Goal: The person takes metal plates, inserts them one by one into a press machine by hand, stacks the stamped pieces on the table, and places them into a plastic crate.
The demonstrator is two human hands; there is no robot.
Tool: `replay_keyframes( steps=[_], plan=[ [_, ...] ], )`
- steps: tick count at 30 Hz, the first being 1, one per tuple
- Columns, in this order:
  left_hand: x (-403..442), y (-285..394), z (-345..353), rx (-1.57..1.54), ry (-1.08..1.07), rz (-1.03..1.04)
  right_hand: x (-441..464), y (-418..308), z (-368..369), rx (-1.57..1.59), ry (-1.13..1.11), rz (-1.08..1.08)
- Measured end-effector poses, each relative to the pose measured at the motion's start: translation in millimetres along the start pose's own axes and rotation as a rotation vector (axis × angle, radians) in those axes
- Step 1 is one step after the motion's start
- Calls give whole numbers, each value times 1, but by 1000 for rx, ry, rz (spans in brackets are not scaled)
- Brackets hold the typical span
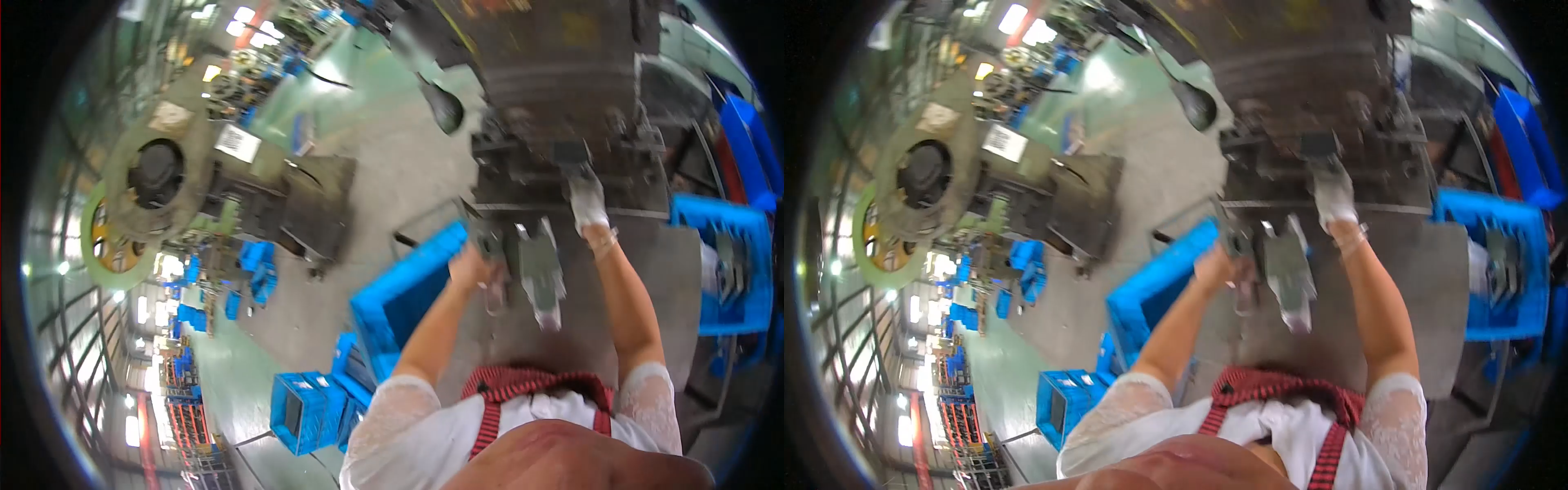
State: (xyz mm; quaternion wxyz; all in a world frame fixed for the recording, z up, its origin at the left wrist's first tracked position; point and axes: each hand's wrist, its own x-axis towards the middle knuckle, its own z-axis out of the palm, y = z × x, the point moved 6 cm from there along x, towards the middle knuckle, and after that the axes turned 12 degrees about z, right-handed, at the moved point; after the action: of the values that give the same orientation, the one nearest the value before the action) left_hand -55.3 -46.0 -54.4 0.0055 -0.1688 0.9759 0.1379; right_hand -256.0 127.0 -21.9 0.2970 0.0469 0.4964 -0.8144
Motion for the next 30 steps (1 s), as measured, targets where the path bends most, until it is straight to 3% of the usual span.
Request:
replay_keyframes(
  steps=[2,3,6,7,8,9,10,12,14,17,20,21,22,23,24,26,28,30],
  plan=[
    [-29,-13,20,-92,-322,-265,15,-10,-5,-885,119,-404],
    [-25,-20,19,-104,-228,-216,4,-23,-1,-1199,222,-364],
    [-24,-36,24,-193,-41,-111,8,1,-25,-456,36,-513],
    [-23,-37,16,-241,-11,-103,14,8,-32,-589,172,-501],
    [-28,-38,12,-285,6,-100,18,22,-43,-283,35,-391],
    [-23,-37,0,-203,209,60,23,29,-48,22,-106,-283],
    [-18,-51,4,-437,202,-58,26,37,-49,321,-252,-170],
    [-19,-48,-12,-916,169,-293,-42,26,-38,-186,-49,-389],
    [-9,-21,-35,-1205,150,-265,-66,64,-46,-535,-83,-425],
    [15,22,-40,-1435,86,-144,-138,51,-27,-1599,17,-50],
    [43,74,-42,-1428,110,-114,-131,26,-33,-1487,141,-270],
    [54,89,-36,-1388,93,-27,-110,28,-40,-1071,75,-254],
    [66,104,-28,-1358,73,60,-101,32,-47,-1229,174,-672],
    [73,121,-18,-1398,27,50,-88,27,-45,-635,92,-106],
    [83,135,-12,-1433,-2,50,-78,26,-35,-407,46,-220],
    [113,142,-1,-1323,69,127,-59,24,-26,-54,31,-134],
    [120,148,-7,-1413,-8,40,-34,15,-27,-142,100,-154],
    [142,123,-10,-976,304,252,-15,11,-23,-164,110,-243]
  ],
)
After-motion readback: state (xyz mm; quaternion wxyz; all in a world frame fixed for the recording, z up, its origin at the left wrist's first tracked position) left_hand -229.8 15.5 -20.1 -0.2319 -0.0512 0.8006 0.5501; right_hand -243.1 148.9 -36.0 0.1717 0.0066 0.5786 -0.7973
